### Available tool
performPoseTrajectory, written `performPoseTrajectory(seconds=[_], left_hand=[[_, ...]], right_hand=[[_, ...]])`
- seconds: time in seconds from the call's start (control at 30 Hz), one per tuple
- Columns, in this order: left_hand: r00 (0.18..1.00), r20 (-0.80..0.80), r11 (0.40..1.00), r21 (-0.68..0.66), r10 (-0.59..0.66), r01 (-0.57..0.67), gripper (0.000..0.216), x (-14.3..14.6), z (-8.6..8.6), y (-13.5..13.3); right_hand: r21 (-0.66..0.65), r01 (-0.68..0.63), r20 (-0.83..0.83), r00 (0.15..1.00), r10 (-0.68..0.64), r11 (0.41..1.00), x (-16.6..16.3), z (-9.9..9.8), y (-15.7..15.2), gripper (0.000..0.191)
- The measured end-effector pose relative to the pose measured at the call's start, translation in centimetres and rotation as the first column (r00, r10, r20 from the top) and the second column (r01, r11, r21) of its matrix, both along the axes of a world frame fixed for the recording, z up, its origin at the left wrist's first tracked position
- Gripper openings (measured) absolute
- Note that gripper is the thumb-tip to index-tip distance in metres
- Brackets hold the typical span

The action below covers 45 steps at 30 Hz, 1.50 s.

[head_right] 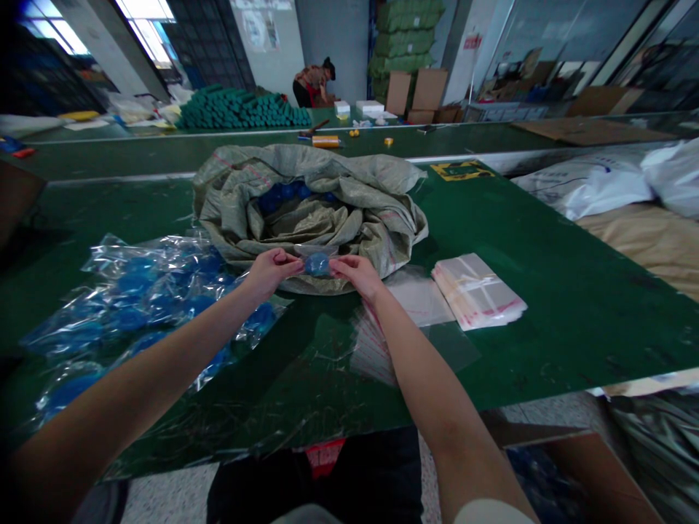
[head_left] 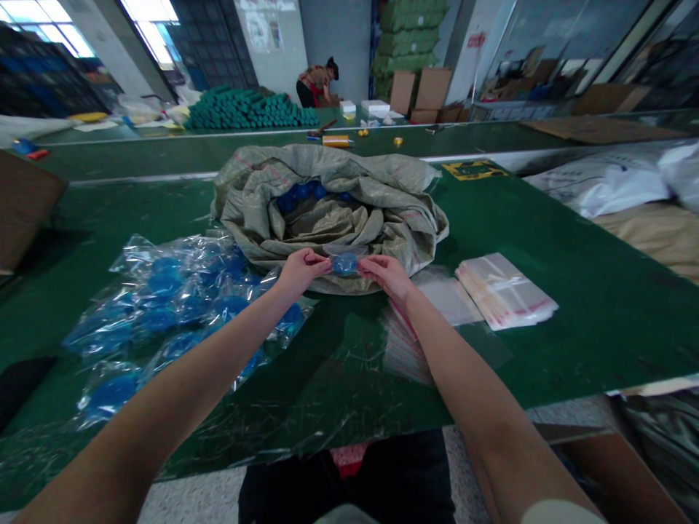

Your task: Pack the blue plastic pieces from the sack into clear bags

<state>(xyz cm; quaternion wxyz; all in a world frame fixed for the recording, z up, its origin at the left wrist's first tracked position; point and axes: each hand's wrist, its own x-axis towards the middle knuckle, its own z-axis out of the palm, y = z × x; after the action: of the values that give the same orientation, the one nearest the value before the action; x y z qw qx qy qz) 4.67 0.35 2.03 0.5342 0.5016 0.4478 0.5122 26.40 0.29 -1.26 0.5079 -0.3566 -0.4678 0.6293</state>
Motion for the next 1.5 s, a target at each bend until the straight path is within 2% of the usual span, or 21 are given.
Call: performPoseTrajectory(seconds=[0.2,0.33,0.6,0.83,0.93,1.1,1.37,1.5], left_hand=[[0.999,0.049,1.000,-0.016,-0.011,0.011,0.051,0.0,0.0,-0.1],[0.998,0.052,1.000,-0.013,-0.017,0.018,0.052,-0.1,-0.3,-0.1],[0.995,0.103,1.000,-0.013,-0.014,0.015,0.054,0.2,-0.3,-0.4],[0.995,0.095,1.000,-0.027,0.008,-0.005,0.054,0.4,0.1,-0.5],[0.995,0.095,1.000,-0.022,0.010,-0.008,0.054,0.2,0.0,-0.4],[0.997,0.081,1.000,-0.008,0.007,-0.006,0.054,0.1,-0.1,-0.5],[0.997,0.080,1.000,0.002,-0.008,0.008,0.054,0.4,0.3,-1.0],[0.994,0.112,1.000,-0.018,-0.011,0.013,0.054,0.7,0.6,-1.3]], right_hand=[[0.068,0.085,0.090,0.992,-0.091,0.994,-0.1,-0.8,0.6,0.029],[0.047,0.097,0.095,0.990,-0.101,0.994,-0.2,-0.7,0.7,0.030],[-0.071,0.060,-0.111,0.992,-0.067,0.996,-0.2,0.3,0.2,0.039],[-0.176,-0.026,-0.158,0.987,-0.002,0.984,0.4,1.2,-0.1,0.013],[-0.175,-0.035,-0.158,0.987,0.007,0.984,0.3,1.3,-0.2,0.010],[-0.158,-0.066,-0.176,0.984,0.038,0.985,-0.1,1.0,-0.4,0.016],[-0.116,0.034,-0.154,0.987,-0.052,0.993,-0.3,0.1,0.2,0.025],[-0.146,0.041,-0.176,0.982,-0.067,0.988,-0.2,0.7,0.1,0.017]])
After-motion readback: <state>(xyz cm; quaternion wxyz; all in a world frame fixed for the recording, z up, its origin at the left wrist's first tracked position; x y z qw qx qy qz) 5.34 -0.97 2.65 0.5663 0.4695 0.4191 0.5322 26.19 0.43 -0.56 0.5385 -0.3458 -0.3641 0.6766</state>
